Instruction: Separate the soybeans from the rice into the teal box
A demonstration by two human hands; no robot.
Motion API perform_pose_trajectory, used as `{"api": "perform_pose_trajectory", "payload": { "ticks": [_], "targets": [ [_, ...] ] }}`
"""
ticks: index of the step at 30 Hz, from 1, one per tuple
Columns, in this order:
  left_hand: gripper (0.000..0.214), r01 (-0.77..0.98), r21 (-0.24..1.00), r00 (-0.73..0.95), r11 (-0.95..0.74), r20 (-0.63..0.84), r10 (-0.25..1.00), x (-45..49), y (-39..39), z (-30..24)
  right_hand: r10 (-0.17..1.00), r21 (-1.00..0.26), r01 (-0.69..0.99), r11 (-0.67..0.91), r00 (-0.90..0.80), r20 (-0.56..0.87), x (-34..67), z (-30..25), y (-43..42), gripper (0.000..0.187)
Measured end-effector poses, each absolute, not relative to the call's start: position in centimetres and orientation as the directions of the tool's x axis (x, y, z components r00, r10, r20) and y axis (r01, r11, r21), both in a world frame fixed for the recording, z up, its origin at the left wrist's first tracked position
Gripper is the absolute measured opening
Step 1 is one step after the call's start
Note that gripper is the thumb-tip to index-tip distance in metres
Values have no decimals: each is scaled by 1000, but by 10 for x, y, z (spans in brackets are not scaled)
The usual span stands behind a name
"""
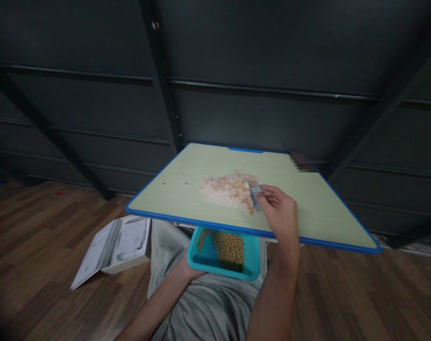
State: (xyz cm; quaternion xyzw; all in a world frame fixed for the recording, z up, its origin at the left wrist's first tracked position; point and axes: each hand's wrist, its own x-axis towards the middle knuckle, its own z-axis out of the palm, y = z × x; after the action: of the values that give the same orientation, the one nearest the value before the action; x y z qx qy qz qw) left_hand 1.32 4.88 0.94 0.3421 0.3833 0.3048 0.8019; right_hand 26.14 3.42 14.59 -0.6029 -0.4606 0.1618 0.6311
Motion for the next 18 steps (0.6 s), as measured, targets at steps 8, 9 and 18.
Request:
{"api": "perform_pose_trajectory", "payload": {
  "ticks": [8,9,18],
  "targets": [
    [83,-171,806,551,567,-399,733,15,55,-2,774,-892,386,235,481,412,258,149,31,34],
    [82,-168,805,552,569,-401,731,15,56,-3,776,-891,386,238,477,413,258,149,31,33],
    [74,-188,787,545,588,-415,729,14,56,-11,775,-885,384,264,462,432,258,147,30,31]
  ]
}}
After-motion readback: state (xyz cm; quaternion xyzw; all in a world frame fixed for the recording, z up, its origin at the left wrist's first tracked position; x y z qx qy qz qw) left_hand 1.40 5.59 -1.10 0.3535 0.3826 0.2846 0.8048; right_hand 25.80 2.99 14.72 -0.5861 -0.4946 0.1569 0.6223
